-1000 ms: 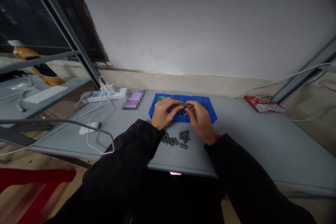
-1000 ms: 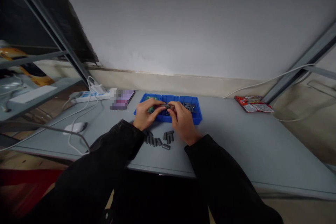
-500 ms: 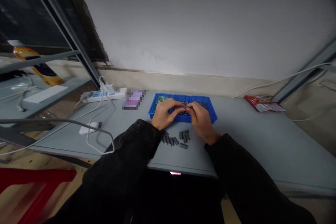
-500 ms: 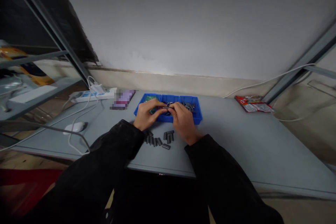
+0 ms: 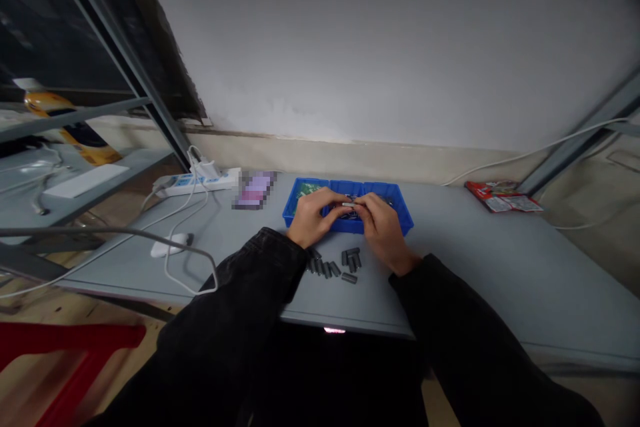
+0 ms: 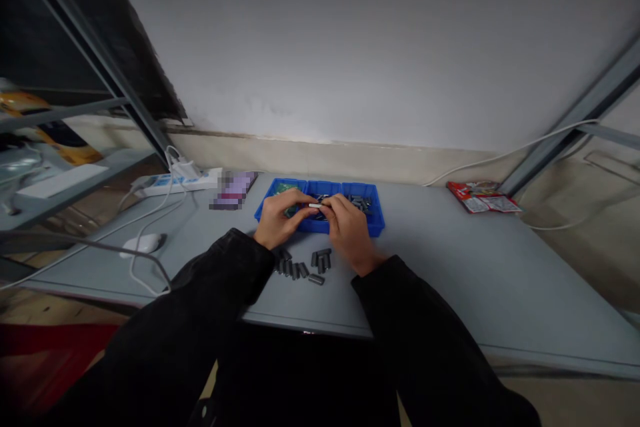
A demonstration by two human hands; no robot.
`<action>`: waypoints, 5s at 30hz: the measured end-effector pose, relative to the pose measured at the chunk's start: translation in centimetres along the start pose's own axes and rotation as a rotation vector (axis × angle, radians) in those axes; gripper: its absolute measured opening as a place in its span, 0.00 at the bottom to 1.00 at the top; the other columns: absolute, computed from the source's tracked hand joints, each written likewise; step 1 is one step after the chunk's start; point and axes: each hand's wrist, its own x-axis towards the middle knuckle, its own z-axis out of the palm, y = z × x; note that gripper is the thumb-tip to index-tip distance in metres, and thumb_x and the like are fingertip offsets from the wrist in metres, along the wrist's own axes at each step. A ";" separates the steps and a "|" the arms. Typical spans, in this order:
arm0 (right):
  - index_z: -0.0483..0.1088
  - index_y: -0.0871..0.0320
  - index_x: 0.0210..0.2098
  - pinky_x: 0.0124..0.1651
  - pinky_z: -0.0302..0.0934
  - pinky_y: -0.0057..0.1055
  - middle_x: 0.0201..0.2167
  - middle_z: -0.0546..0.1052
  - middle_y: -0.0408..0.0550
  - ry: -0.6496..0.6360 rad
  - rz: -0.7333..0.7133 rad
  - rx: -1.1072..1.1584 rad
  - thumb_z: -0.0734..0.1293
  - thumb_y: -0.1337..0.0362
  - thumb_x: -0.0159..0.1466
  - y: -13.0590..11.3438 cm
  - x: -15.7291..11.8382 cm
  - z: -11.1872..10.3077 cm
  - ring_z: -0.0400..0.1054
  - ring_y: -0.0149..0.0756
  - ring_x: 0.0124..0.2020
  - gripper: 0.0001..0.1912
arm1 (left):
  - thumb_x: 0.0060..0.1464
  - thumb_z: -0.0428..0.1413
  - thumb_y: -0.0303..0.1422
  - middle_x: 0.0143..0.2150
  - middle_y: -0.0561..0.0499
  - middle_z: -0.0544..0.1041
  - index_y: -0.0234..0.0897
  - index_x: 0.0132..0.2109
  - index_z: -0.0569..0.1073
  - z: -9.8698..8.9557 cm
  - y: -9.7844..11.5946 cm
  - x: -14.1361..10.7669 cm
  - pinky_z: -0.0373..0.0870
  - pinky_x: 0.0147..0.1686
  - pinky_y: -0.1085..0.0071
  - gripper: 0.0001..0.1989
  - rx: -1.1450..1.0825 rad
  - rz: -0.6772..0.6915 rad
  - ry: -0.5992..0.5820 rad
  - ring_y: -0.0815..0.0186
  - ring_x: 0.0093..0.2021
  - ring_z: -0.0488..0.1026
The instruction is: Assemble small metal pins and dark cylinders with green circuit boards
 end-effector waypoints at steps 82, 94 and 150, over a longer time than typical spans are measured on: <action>0.68 0.54 0.50 0.42 0.65 0.36 0.37 0.78 0.47 0.003 0.057 0.002 0.62 0.60 0.70 0.4 -0.4 0.3 0.73 0.39 0.37 0.11 | 0.61 0.59 0.33 0.38 0.48 0.80 0.35 0.44 0.78 -0.1 -0.1 0.1 0.72 0.41 0.68 0.07 0.025 0.004 0.030 0.67 0.37 0.75; 0.71 0.54 0.44 0.45 0.65 0.36 0.40 0.78 0.48 -0.026 0.022 0.005 0.58 0.60 0.72 0.1 -0.1 -0.1 0.72 0.40 0.41 0.11 | 0.62 0.58 0.33 0.39 0.47 0.81 0.35 0.43 0.78 -0.1 0.2 0.2 0.74 0.45 0.65 0.06 0.012 0.034 -0.001 0.66 0.41 0.77; 0.69 0.53 0.39 0.42 0.63 0.35 0.36 0.77 0.47 -0.032 0.068 -0.030 0.56 0.57 0.73 0.4 -0.1 -0.1 0.72 0.40 0.38 0.13 | 0.62 0.59 0.35 0.39 0.48 0.81 0.35 0.43 0.78 -0.1 0.0 0.0 0.73 0.42 0.67 0.08 0.000 -0.002 -0.004 0.67 0.36 0.75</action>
